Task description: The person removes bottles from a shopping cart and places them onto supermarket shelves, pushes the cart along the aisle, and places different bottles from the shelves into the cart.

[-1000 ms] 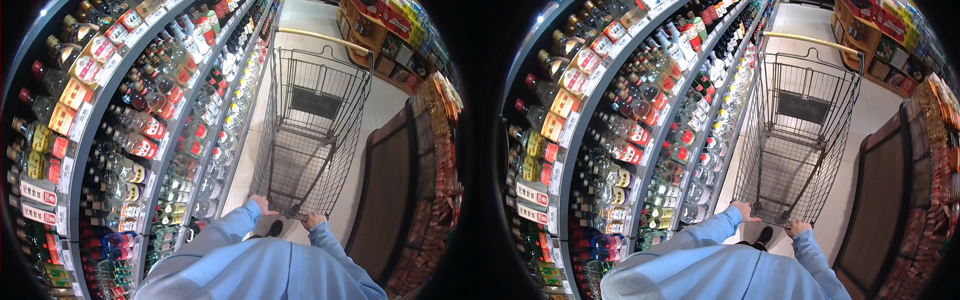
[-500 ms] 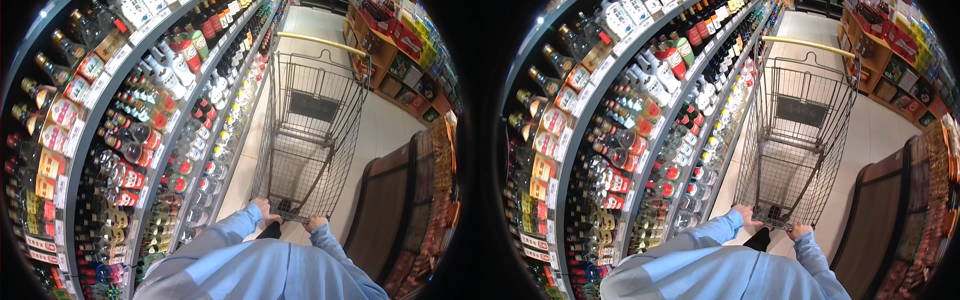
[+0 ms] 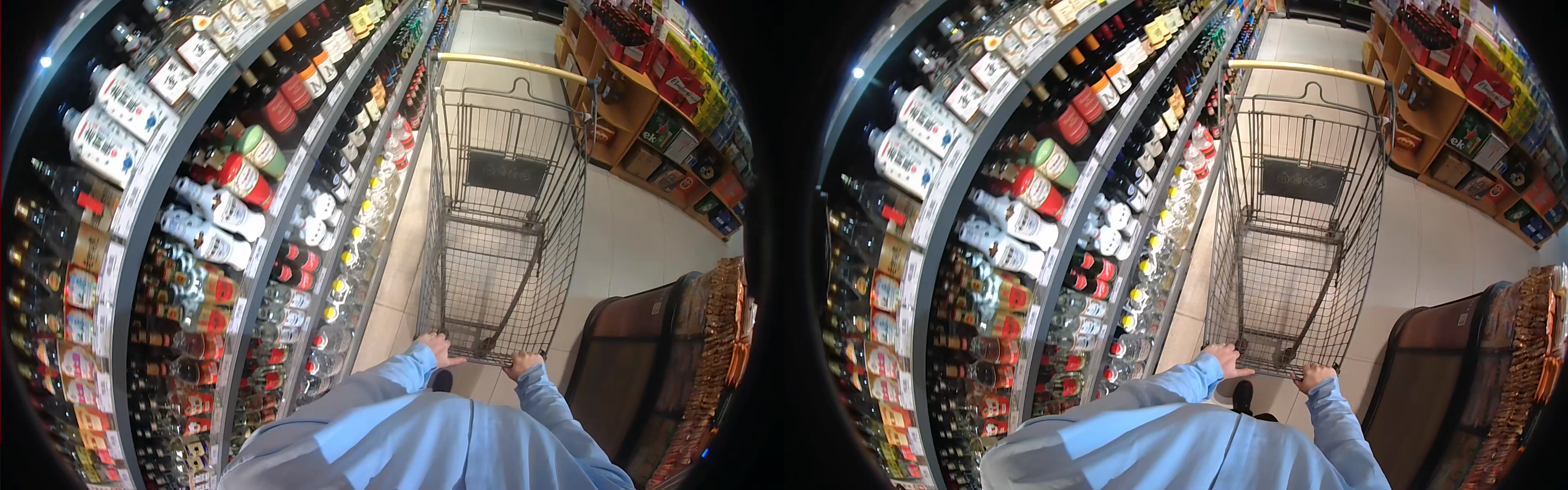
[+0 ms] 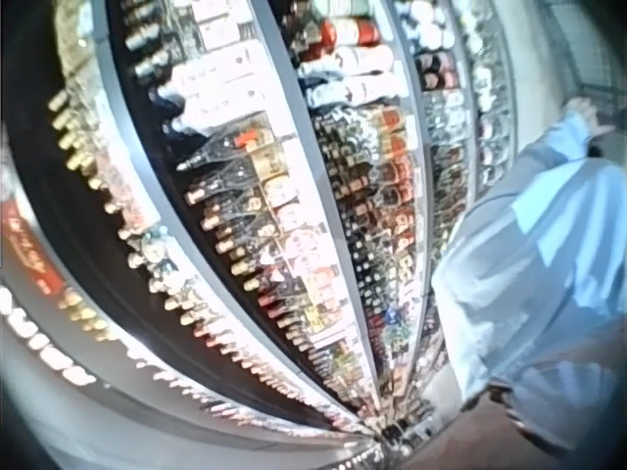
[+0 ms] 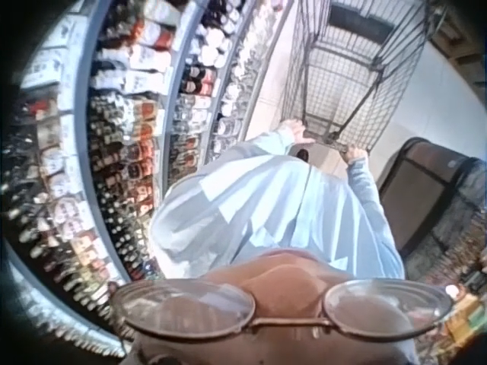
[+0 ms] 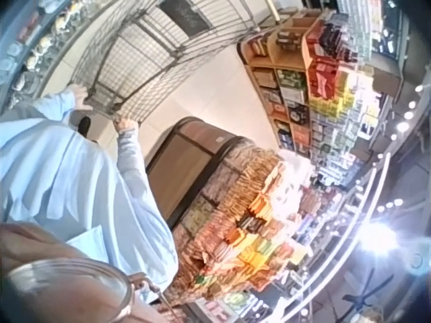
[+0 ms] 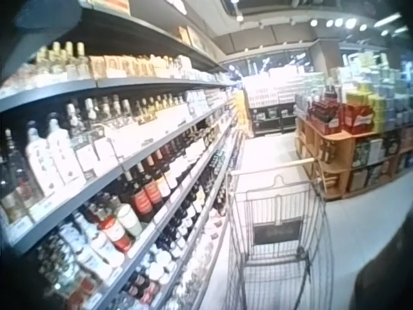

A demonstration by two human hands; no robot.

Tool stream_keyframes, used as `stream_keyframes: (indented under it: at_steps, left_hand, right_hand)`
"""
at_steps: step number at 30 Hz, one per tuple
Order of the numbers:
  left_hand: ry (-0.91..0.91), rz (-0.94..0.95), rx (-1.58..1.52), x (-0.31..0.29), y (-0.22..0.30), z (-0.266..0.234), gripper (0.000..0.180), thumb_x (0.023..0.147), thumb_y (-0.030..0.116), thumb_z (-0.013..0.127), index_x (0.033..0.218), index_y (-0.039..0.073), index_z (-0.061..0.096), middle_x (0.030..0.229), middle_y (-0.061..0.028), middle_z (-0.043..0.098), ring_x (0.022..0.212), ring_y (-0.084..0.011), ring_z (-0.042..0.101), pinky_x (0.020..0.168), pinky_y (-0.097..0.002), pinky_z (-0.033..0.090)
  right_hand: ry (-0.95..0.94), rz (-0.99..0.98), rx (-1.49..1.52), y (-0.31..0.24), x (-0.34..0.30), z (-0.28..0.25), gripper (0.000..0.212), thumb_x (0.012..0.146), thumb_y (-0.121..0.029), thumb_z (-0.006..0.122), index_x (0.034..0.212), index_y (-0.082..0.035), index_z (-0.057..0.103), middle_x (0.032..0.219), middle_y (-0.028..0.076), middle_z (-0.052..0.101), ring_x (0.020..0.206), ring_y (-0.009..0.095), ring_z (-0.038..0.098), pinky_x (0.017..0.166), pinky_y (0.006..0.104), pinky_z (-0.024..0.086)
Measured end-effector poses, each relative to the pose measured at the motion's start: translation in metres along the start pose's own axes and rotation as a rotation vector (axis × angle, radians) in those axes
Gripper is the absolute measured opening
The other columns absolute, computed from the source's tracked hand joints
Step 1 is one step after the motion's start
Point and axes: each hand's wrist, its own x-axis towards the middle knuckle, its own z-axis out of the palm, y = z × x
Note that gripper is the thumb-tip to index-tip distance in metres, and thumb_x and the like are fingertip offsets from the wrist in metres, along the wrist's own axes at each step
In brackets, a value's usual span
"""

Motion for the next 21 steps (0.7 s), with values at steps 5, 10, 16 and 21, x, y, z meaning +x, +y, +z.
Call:
stream_keyframes:
  at_steps: [5,10,16,21]
  left_hand:
    - [-0.072,-0.017,0.049,0.068,-0.021,-0.049,0.086,0.071,0.078,0.033,0.092,0.001,0.066,0.099,-0.0160,0.060,0.094,-0.0289,0.058,0.081,-0.0363,0.046]
    - [-0.093,-0.046,0.058,0.130,-0.039,-0.111,0.087,0.071,0.078,0.032,0.090,0.001,0.066,0.096,-0.0142,0.061,0.092,-0.0269,0.060,0.077,-0.0346,0.046]
    - [-0.050,-0.064,0.056,0.222,-0.083,-0.161,0.092,0.065,0.083,0.032,0.085,0.001,0.068,0.088,-0.0162,0.065,0.085,-0.0303,0.062,0.073,-0.0376,0.049]
    - [-0.028,-0.067,0.121,0.285,-0.109,-0.237,0.087,0.067,0.081,0.034,0.081,0.002,0.067,0.084,-0.0138,0.065,0.082,-0.0309,0.062,0.070,-0.0377,0.049]
  right_hand:
    - [0.058,0.067,0.016,0.019,0.064,-0.044,0.046,0.073,-0.055,0.055,0.085,-0.011,0.063,0.082,0.010,0.064,0.074,0.028,0.063,0.064,0.0400,0.050]
    - [0.134,-0.037,-0.002,0.051,0.134,-0.079,0.047,0.074,-0.055,0.054,0.086,-0.011,0.063,0.082,0.010,0.064,0.074,0.029,0.063,0.064,0.0400,0.050]
    - [0.022,0.000,-0.022,0.076,0.228,-0.147,0.049,0.077,-0.058,0.050,0.090,-0.012,0.063,0.087,0.010,0.064,0.077,0.025,0.064,0.065,0.0398,0.050]
    - [0.017,0.017,-0.052,0.094,0.310,-0.189,0.048,0.077,-0.056,0.051,0.090,-0.011,0.064,0.084,0.009,0.066,0.078,0.026,0.064,0.066,0.0397,0.050]
